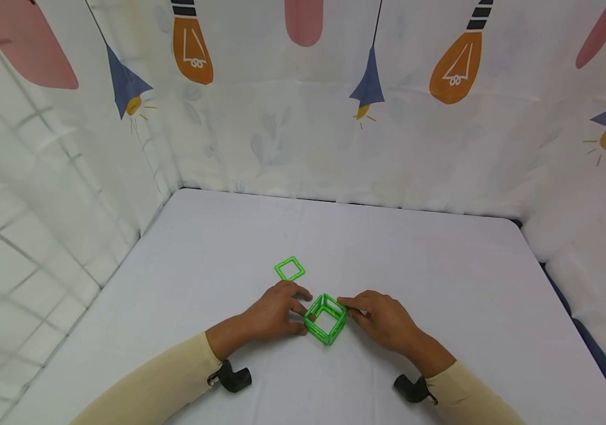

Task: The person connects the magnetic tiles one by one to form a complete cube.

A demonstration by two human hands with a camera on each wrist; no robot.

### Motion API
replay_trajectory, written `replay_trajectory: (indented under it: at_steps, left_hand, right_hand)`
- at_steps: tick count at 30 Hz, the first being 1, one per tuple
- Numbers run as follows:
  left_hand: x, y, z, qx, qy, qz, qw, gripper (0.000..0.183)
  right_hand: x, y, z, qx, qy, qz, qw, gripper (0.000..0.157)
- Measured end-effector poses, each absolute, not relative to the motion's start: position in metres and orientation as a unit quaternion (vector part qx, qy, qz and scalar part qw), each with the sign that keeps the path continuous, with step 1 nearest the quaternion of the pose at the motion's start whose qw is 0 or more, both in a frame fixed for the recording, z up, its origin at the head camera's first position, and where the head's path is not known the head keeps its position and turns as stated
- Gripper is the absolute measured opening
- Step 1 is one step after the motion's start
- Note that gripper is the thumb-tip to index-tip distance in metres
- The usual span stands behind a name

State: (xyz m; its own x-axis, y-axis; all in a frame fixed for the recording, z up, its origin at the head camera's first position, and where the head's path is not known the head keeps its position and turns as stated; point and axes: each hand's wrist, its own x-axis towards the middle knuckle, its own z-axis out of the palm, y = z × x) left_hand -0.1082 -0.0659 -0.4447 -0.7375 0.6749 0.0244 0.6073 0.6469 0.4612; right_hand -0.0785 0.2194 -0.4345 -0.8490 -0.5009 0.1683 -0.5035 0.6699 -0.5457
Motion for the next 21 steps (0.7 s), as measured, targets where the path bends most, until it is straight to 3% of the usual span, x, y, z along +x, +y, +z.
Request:
replay_trajectory:
  at_steps: [13, 21]
  left_hand:
    - [-0.108, -0.065, -0.445, 0.359, 0.906, 0.216, 0.067, 0.023]
    - [-0.108, -0.064, -0.445, 0.365, 0.904, 0.214, 0.057, 0.022]
  right_hand:
    - [-0.073, 0.216, -0.432, 0.247, -0.926, 0.286, -0.006, 0.046]
    - [-0.061, 0.206, -0.429, 0.13, -0.947, 0.279, -0.088, 0.078]
